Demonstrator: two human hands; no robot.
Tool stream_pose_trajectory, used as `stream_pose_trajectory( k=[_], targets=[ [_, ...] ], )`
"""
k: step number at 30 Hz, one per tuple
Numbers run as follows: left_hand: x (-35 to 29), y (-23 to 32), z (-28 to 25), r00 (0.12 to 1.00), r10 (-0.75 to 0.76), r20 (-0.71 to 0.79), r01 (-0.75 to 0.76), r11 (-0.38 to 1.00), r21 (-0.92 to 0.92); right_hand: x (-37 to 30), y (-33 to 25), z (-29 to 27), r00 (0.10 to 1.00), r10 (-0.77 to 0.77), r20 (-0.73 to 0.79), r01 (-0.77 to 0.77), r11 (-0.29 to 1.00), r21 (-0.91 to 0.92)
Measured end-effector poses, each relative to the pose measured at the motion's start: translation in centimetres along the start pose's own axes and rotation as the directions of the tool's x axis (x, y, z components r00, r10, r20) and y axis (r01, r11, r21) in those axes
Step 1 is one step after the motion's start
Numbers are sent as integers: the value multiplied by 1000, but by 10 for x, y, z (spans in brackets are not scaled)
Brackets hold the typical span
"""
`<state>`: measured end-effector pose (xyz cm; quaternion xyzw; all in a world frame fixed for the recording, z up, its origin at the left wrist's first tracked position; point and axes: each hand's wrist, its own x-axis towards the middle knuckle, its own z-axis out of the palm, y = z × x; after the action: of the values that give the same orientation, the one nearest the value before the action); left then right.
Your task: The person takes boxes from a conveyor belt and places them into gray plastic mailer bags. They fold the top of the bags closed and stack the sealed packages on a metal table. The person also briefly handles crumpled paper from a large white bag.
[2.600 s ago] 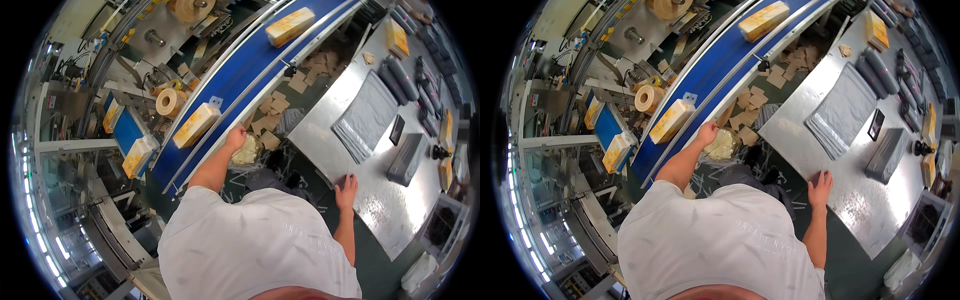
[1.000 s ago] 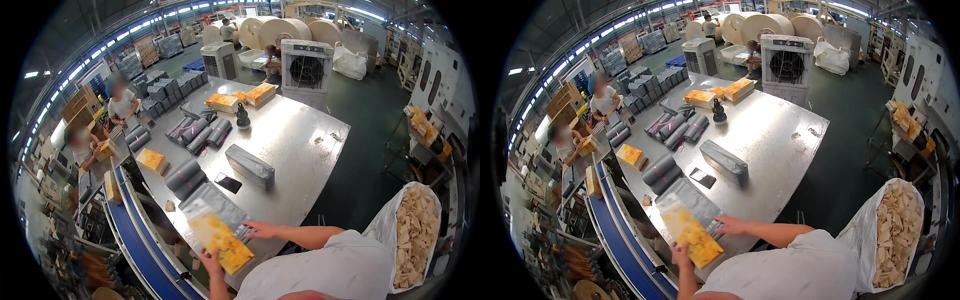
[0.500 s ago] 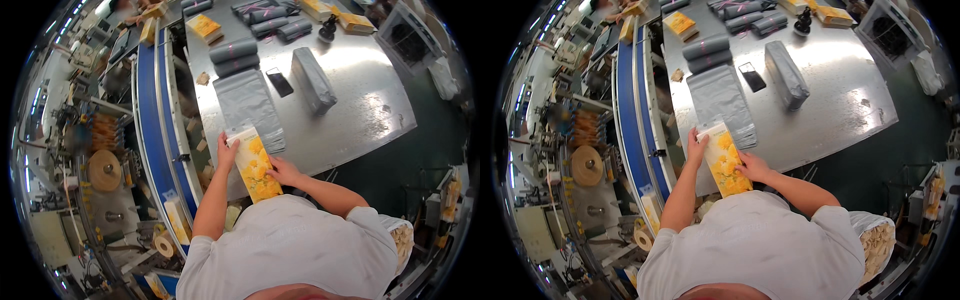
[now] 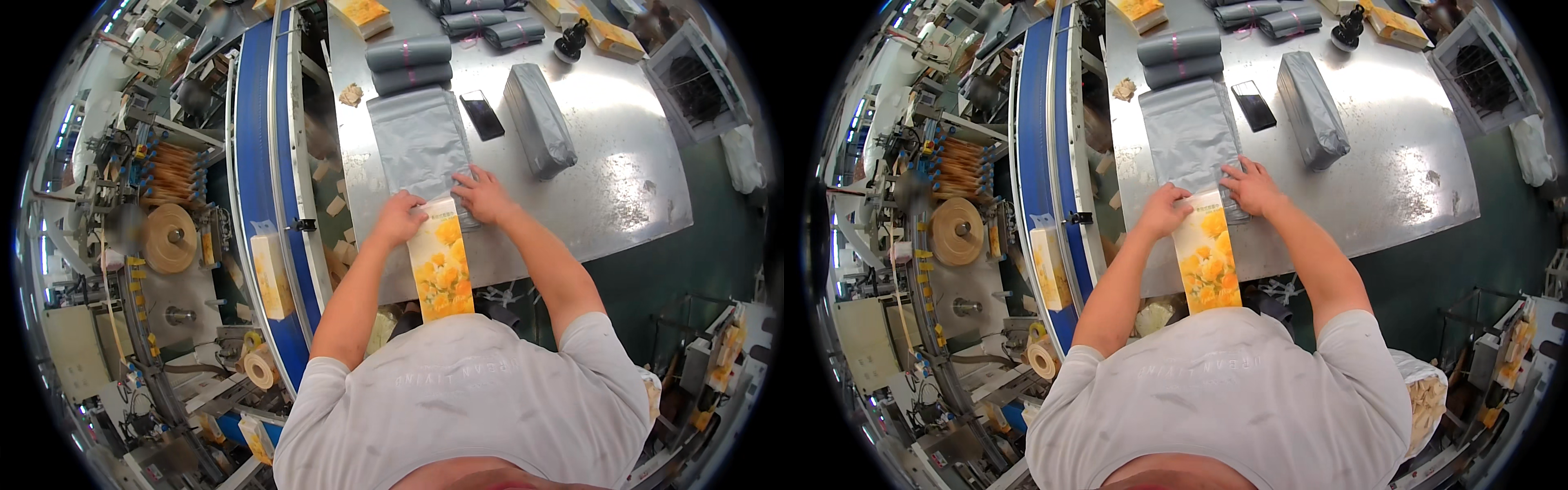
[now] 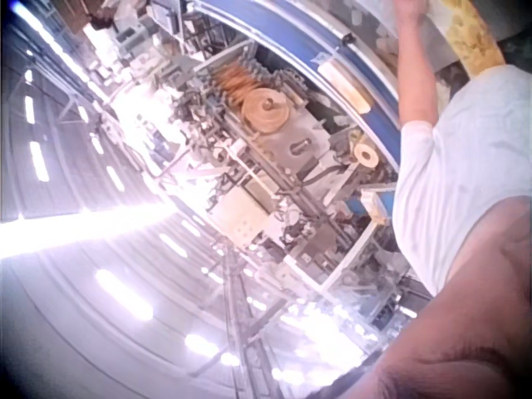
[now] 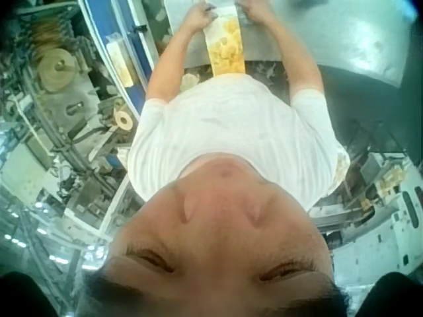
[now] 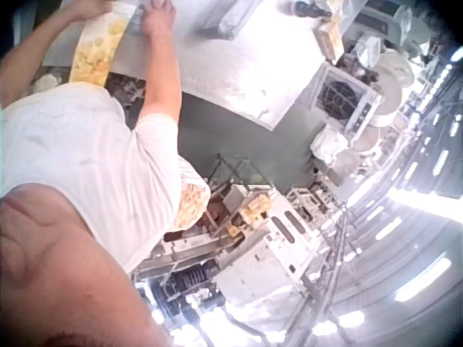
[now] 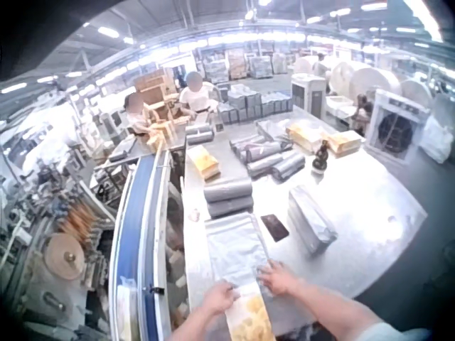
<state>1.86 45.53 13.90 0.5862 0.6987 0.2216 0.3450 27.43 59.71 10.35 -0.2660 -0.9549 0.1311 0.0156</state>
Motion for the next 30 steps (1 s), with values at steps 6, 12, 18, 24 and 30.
stream_pose_trajectory(
  k=[6,12,18,24,30],
  targets=[
    [13,30,-4,998,62,10,-63,979,194,6,1,-7,983,181,25,-182,977,108],
    [41,45,-3,993,39,110,-73,943,325,11,4,-23,971,108,214,-112,994,5],
    [41,63,0,984,-57,169,-11,927,375,10,14,-22,985,126,118,-147,970,192],
    [39,52,31,977,-27,-210,96,941,323,-11,7,-37,1000,13,5,-14,925,379],
    [15,3,84,852,-234,-468,169,970,-177,-30,2,-50,988,-139,-71,151,968,200]
  ],
)
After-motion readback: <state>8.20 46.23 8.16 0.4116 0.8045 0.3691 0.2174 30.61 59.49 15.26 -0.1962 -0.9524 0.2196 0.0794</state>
